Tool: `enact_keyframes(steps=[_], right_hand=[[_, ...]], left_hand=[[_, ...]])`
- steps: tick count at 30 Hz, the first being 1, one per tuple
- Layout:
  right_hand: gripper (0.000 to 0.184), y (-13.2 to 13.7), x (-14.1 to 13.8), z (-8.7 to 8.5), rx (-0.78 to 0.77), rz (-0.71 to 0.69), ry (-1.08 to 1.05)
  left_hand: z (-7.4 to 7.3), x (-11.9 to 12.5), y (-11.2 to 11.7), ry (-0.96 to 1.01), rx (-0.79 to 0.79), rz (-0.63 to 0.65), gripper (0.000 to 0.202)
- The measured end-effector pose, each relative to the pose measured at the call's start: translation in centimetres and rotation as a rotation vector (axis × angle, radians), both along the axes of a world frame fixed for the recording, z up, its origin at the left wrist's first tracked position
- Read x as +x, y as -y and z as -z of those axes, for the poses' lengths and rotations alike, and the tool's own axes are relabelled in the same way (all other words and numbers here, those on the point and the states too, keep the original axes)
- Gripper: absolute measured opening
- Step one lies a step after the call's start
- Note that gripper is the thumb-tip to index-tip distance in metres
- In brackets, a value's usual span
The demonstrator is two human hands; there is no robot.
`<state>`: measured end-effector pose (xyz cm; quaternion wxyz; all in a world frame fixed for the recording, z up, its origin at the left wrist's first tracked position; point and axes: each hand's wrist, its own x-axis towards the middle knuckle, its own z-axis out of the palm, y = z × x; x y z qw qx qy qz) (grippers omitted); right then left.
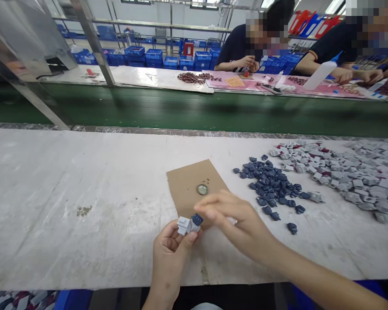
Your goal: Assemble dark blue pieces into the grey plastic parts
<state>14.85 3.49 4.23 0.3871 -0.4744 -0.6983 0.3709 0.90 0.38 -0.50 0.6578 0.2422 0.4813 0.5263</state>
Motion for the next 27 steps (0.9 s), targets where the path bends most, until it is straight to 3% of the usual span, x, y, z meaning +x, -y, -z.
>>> enact_keyframes(steps=[4, 7, 10, 16, 23, 27], right_hand=[[0.035, -2.2, -0.6, -2.0, -0.377, 0.126, -0.199], [0.044, -3.0, -2.1, -2.5, -0.716, 0.043, -0.298], [0.046, -3.0, -3.1, -2.3, -0.898, 0.004, -0.341], [0.056, -2.2, -3.1, -2.0, -0.999, -0.03, -0.385], [0.064, -1.3, -3.0, -0.5, -0.969, -0.015, -0.363], [0.067, -0.7, -2.8, 0.3, -0.846, -0.057, -0.47]], left_hand=[[-1.0, 0.3, 0.1, -0.013, 0.037, 0.05, 0.018], [-1.5, 0.6, 0.4, -0.13, 0.126, 0.111, 0.017], [-1.7, 0.6, 0.5, -0.219, 0.184, 0.147, 0.021], [-1.7, 0.5, 0.7, -0.328, 0.276, 0.146, 0.017], [-0.5, 0.8, 1.4, -0.544, 0.441, 0.123, 0.027], [0.0, 0.4, 1.9, -0.819, 0.706, 0.097, 0.045]])
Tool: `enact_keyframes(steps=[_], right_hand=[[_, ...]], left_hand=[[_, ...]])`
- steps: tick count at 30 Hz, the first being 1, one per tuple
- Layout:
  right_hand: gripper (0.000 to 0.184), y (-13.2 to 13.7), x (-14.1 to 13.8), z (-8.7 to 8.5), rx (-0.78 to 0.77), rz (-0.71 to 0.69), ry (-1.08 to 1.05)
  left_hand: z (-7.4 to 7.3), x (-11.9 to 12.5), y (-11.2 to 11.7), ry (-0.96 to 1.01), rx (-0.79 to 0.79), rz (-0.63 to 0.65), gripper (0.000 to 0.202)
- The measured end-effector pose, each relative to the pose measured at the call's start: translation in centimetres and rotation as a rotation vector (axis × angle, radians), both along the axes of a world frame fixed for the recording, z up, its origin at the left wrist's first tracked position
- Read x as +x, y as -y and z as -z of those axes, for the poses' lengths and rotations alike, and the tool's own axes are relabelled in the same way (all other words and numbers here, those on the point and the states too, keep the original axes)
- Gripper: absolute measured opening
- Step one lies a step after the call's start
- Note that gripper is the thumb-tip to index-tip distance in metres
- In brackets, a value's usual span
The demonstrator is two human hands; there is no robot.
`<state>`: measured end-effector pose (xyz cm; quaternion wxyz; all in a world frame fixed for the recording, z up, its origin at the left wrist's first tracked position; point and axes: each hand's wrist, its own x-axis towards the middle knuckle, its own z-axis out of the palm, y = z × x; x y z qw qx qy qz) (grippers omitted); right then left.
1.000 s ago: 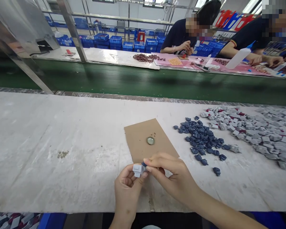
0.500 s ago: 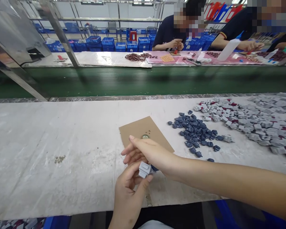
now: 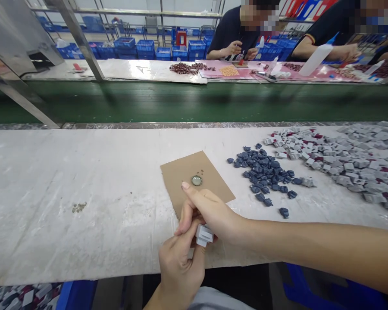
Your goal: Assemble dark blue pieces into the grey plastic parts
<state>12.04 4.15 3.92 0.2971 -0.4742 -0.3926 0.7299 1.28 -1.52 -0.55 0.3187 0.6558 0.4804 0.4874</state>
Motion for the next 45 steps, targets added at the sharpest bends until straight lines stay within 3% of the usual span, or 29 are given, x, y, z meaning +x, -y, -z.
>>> enact_keyframes(steps=[4, 7, 11, 13, 17, 20, 23, 28, 35, 37, 41, 45], right_hand=[[0.066, 0.5, 0.0, 0.0, 0.082, -0.005, -0.106], [0.065, 0.6, 0.3, 0.0, 0.043, -0.037, -0.131], [0.071, 0.4, 1.2, -0.3, -0.173, -0.071, -0.13], [0.072, 0.1, 1.9, -0.7, -0.167, -0.067, -0.084], [0.05, -0.2, 3.3, -1.7, 0.147, 0.02, 0.212], [0.027, 0.5, 4.3, -2.2, 0.409, -0.146, 0.37], [0.015, 1.4, 4.8, -2.3, 0.466, -0.275, 0.43], [0.014, 2.1, 4.7, -2.5, 0.442, -0.253, 0.359], [0.015, 2.7, 4.9, -3.1, 1.046, -0.105, 0.691], [0.016, 2.9, 4.9, -3.1, 1.035, -0.077, 0.663], [0.016, 3.0, 4.5, -3.0, 0.857, -0.056, 0.553], [0.015, 3.2, 4.3, -3.0, 0.883, -0.096, 0.539]], left_hand=[[0.1, -0.3, 0.1, -0.146, 0.323, -0.07, 0.062], [0.1, -0.4, -0.1, -0.15, 0.316, -0.009, 0.057], [-0.2, -0.5, -0.4, -0.026, 0.029, 0.197, 0.043], [-0.4, -0.5, -0.3, 0.096, -0.147, 0.212, 0.037], [-0.6, -0.5, 0.2, 0.435, -0.545, 0.082, 0.02], [-1.0, -0.6, 0.3, 0.601, -0.672, 0.049, 0.014], [-1.5, -0.6, 0.2, 0.653, -0.686, 0.052, 0.014], [-1.8, -0.4, 0.2, 0.677, -0.678, 0.053, 0.013], [-1.6, -0.7, 0.3, 0.542, -0.638, -0.112, 0.014], [-1.6, -0.7, 0.3, 0.537, -0.622, -0.128, 0.015], [-1.8, -0.6, 0.4, 0.588, -0.548, -0.122, 0.014], [-2.0, -0.5, 0.5, 0.64, -0.497, -0.128, 0.015]])
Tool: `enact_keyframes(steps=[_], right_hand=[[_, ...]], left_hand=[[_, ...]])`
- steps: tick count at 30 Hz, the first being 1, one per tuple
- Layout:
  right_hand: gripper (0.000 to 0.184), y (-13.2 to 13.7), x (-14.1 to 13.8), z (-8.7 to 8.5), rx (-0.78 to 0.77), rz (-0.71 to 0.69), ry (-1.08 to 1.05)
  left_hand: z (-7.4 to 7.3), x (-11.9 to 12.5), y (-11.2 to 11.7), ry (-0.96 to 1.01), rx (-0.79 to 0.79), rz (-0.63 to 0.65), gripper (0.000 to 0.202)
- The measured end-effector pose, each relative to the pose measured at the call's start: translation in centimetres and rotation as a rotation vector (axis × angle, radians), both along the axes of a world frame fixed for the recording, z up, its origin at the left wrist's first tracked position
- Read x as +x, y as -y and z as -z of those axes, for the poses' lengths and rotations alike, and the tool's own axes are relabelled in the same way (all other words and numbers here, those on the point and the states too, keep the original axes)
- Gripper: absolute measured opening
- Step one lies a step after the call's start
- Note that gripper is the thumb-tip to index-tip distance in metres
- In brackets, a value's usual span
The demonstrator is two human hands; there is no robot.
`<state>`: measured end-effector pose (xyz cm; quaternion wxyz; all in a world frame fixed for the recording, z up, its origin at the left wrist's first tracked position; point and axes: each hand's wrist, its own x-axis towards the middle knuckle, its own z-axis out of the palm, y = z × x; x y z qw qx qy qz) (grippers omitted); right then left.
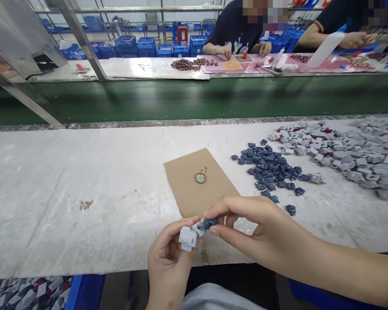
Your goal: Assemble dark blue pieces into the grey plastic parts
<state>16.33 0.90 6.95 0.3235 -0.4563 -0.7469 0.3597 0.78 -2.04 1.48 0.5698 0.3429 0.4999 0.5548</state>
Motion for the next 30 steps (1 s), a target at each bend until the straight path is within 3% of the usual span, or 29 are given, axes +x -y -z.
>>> enact_keyframes(steps=[10, 15, 19, 24, 27, 30], right_hand=[[0.008, 0.4, 0.0, 0.1, 0.157, -0.021, 0.093], [0.015, 0.8, 0.2, -0.1, 0.343, -0.107, 0.165], [0.02, 0.9, 0.4, -0.8, 0.396, -0.181, 0.183], [0.03, 0.8, 0.3, -1.2, 0.267, -0.187, 0.093], [0.033, 0.5, 0.1, -1.1, 0.121, -0.093, 0.01], [0.027, 0.1, -0.1, -1.2, -0.053, -0.002, -0.063]], left_hand=[[0.1, 0.2, 0.1, -0.004, 0.16, -0.014, 0.018], [0.6, -0.7, 0.0, -0.172, 0.34, 0.026, 0.028], [0.6, -1.2, -0.1, -0.25, 0.459, 0.089, 0.035], [-0.3, -0.1, 0.2, -0.074, 0.228, -0.018, 0.023], [-0.9, 0.3, 0.4, 0.055, 0.025, -0.076, 0.026], [-1.3, 0.2, 0.2, 0.095, -0.056, -0.072, 0.027]])
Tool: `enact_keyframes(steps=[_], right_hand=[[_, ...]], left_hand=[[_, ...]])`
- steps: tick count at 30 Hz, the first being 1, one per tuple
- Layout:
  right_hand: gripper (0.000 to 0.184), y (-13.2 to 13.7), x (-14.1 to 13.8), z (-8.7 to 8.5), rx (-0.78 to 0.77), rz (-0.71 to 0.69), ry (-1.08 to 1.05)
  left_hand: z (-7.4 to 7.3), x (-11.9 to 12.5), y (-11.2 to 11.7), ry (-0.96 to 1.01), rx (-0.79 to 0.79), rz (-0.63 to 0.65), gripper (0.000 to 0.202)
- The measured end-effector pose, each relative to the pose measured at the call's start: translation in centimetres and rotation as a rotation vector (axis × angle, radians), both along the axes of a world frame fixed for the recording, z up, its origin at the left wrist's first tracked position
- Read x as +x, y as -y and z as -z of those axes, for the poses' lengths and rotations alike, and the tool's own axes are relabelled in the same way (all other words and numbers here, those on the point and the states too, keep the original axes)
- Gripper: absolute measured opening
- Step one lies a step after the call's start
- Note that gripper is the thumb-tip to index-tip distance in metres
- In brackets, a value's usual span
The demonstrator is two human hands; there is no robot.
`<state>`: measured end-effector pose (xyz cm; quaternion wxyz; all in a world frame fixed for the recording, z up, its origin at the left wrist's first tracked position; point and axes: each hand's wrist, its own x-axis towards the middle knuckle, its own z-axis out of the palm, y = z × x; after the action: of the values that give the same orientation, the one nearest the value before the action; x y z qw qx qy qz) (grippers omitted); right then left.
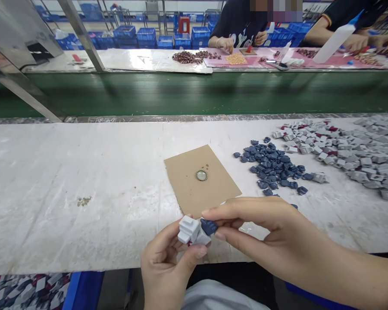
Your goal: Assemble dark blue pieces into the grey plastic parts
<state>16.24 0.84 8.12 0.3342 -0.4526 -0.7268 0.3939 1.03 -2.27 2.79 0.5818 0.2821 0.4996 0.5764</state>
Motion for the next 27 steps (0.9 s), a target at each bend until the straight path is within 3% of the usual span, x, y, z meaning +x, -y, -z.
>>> enact_keyframes(steps=[5, 9, 14, 19, 27], right_hand=[[0.013, -0.4, -0.3, -0.8, -0.165, -0.028, 0.005], [0.016, -1.0, 0.1, -0.4, -0.039, -0.006, 0.074], [0.014, -4.7, 1.6, 3.8, 0.312, 0.131, 0.331], [0.018, -7.8, 2.6, 8.4, 0.419, 0.03, 0.536], [0.027, -7.8, 2.3, 9.3, 0.452, -0.089, 0.63]], left_hand=[[-0.1, -0.3, -0.3, -0.069, 0.033, 0.035, 0.025], [0.6, -0.7, -0.4, -0.116, -0.001, 0.054, 0.02], [2.6, -1.8, -0.8, -0.156, -0.132, -0.008, 0.02], [4.2, -2.6, -0.8, -0.142, -0.168, -0.021, 0.025], [4.7, -2.7, -1.0, -0.101, -0.13, -0.017, 0.021]])
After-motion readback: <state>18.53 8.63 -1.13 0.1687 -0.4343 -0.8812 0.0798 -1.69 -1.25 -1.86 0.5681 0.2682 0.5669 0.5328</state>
